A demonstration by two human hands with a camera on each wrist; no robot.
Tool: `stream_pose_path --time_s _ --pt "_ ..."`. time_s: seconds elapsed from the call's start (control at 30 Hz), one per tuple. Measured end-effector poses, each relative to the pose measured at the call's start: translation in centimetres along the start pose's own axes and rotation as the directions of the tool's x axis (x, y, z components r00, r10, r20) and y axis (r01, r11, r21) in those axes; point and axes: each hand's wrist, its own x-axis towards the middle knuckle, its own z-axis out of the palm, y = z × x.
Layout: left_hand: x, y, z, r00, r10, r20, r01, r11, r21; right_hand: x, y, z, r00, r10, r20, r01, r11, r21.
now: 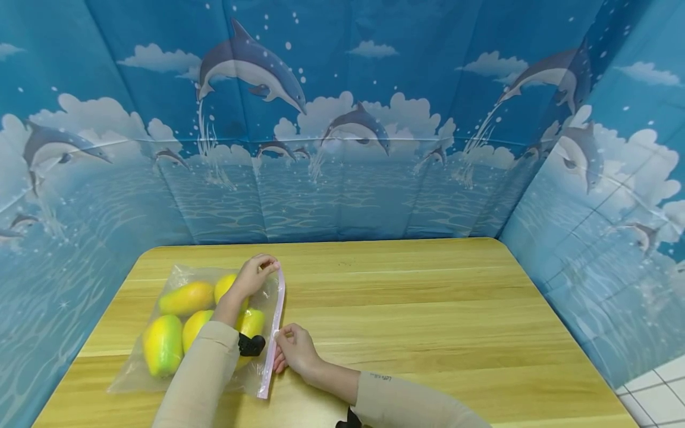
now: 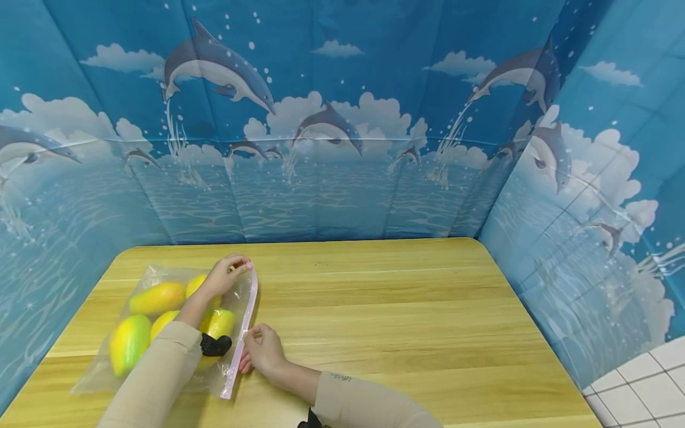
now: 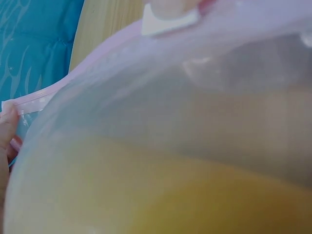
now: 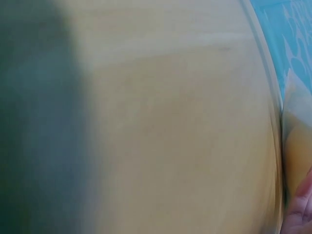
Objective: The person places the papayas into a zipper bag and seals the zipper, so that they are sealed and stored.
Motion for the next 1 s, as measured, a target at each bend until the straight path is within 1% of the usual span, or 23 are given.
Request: stream_pose_path --time_s 0.1,0.2,0.3,0.43,0.6,1.0 --pt "0.0 -0.1 0.0 1.000 0.002 -0.002 -0.002 1.000 0.001 0.2 0.0 -0.2 0.999 0.019 0.041 -0.020 0.999 0.026" --pt "0.0 -0.2 0.0 1.000 0.003 -0.005 -0.003 1.000 0.000 0.4 -0.1 -0.4 0.995 0.027 0.091 -0.030 0.999 0.029" --pt "0.0 -0.4 0.0 1.000 0.005 -0.010 -0.005 1.000 -0.002 0.6 -0.2 -0.5 0.992 0.027 0.122 -0.030 0.999 0.021" --pt "0.1 -0.5 0.0 1.000 0.002 -0.021 -0.002 1.000 -0.012 0.7 -0.1 -0.8 0.990 0.015 0.140 -0.016 1.000 0.004" --pt "0.1 -0.8 0.0 0.999 -0.008 -0.035 0.008 1.000 -0.014 0.4 -0.2 -0.9 0.987 -0.006 0.161 0.010 1.000 -0.022" --pt "0.1 -0.5 0.1 1.000 0.004 -0.022 -0.004 1.000 -0.011 -0.4 -0.4 -0.4 0.988 -0.003 0.151 0.018 0.995 -0.095"
